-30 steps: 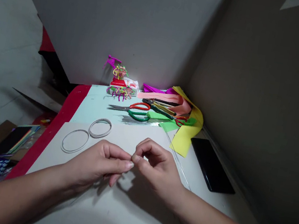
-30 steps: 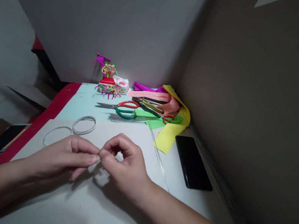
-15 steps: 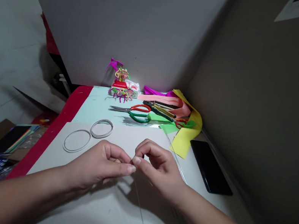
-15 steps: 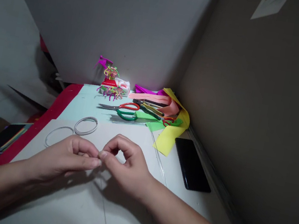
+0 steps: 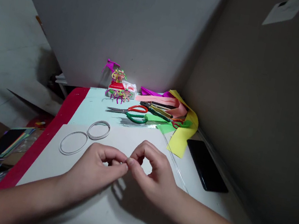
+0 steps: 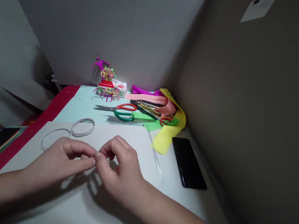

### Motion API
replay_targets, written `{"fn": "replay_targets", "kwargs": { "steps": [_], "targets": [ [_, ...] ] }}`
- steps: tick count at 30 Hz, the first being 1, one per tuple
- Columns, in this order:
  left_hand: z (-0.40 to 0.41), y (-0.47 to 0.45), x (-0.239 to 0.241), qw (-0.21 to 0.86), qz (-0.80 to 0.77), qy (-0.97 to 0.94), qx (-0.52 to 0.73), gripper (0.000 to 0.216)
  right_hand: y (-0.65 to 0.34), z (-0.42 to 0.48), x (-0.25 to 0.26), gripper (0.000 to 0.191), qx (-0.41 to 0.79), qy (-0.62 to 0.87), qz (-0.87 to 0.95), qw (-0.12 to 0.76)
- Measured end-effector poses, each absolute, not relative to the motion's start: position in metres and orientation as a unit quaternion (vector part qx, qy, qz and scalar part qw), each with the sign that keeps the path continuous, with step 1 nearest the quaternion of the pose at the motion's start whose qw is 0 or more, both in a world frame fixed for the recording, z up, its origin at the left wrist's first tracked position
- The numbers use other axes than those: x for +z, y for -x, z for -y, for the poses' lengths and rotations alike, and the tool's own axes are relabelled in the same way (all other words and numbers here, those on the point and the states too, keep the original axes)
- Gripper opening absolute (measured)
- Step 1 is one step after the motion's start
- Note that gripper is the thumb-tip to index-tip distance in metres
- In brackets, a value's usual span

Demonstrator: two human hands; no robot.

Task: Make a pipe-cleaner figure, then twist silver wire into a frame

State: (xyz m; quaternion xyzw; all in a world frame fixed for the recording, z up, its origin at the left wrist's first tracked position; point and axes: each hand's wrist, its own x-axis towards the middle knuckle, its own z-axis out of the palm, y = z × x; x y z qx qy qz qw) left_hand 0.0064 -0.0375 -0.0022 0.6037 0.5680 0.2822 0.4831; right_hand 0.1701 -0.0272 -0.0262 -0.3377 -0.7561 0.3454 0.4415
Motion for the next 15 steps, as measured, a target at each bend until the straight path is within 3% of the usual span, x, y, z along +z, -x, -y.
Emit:
{"fn": "replay_targets", "kwargs": {
  "steps": [4,7,9,15],
  "targets": [
    [0.03,0.003,-0.01,0.557,-0.553,-0.555,0.276,0.025,-0.185,0.0,-0.014,0.014,0.349,0.35,0.788,0.366],
    [0.023,0.008,-0.018,0.607,-0.519,-0.516,0.309,0.026,-0.201,-0.056,-0.008,0.029,0.253,0.461,0.805,0.275],
    [0.02,0.009,-0.021,0.625,-0.499,-0.503,0.328,0.024,-0.209,-0.101,-0.011,0.023,0.171,0.542,0.794,0.215],
    [0.015,0.013,-0.024,0.643,-0.494,-0.488,0.322,0.023,-0.215,-0.193,-0.045,0.024,0.126,0.62,0.766,0.11]
  ]
}}
